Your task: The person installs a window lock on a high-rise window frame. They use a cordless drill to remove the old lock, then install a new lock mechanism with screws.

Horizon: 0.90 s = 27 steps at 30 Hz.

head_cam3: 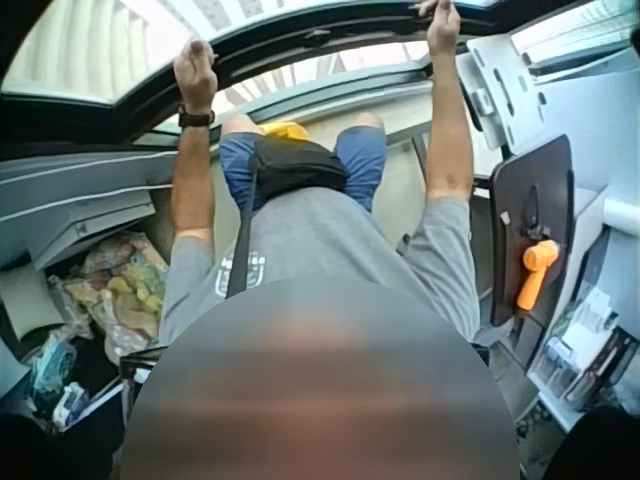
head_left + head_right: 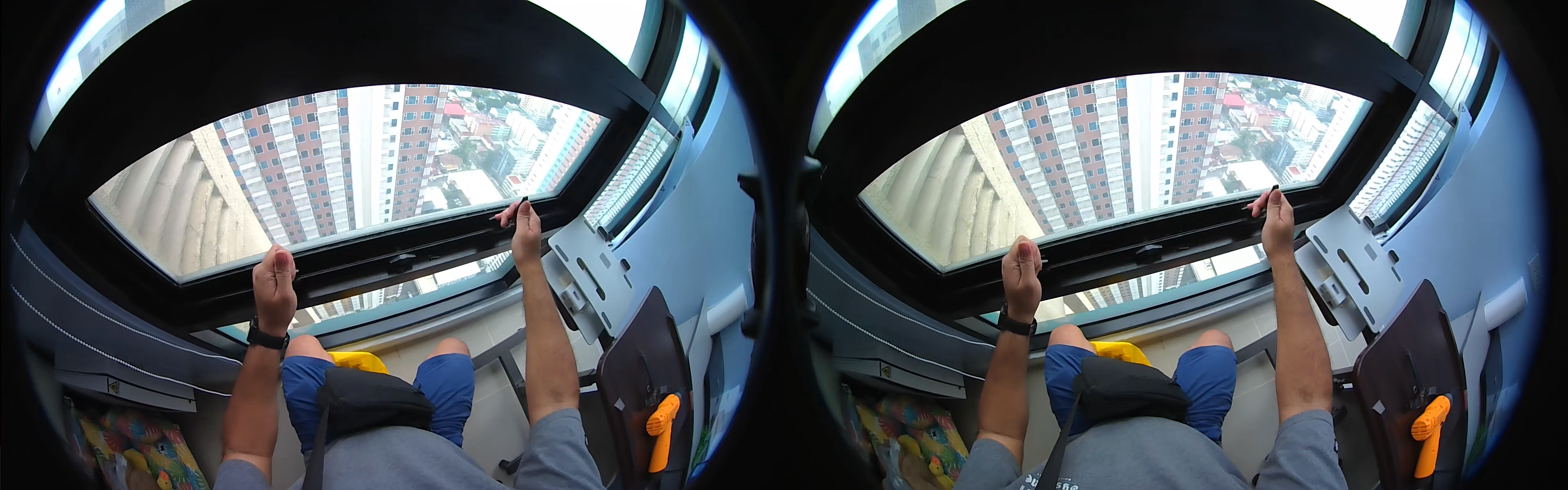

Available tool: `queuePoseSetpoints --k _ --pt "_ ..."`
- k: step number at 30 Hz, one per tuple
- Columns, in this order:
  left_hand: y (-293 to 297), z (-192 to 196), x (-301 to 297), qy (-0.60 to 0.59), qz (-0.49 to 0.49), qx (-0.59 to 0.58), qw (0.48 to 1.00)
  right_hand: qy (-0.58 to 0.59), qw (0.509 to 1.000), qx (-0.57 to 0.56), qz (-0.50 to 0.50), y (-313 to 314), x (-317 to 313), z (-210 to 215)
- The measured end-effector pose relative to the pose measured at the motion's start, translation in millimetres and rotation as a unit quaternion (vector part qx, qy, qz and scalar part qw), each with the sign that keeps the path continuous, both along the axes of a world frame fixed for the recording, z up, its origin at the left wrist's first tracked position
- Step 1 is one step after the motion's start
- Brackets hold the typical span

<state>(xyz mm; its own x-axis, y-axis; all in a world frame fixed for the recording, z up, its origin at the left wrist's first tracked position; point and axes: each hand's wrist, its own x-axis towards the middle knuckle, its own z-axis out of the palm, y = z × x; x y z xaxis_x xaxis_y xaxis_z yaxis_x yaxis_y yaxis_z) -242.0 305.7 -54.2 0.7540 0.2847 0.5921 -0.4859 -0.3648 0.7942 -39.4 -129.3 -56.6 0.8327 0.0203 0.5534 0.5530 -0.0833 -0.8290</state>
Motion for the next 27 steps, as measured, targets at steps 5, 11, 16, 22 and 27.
queuePoseSetpoints --k 5,11,16,22,27 --pt "3.0 -1.9 2.6 0.005 -0.027 -0.034 0.999 0.005 0.999 0.04 0.017 7.1 3.0 1.1" --pt "6.3 -6.2 7.4 -0.01 -0.048 -0.031 0.998 0.007 0.992 0.115 0.046 17.1 2.5 0.2" --pt "4.5 -5.4 4.4 -0.007 -0.036 -0.028 0.999 0.006 0.992 0.122 0.045 14.4 3.5 0.6" --pt "10.8 -2.7 9.2 -0.006 -0.046 0.003 0.999 -0.018 0.991 0.131 0.016 24.1 6.9 -3.1" --pt "5.6 -5.6 3.7 -0.009 -0.033 -0.018 0.999 -0.002 0.989 0.148 0.001 21.8 3.8 -2.6"
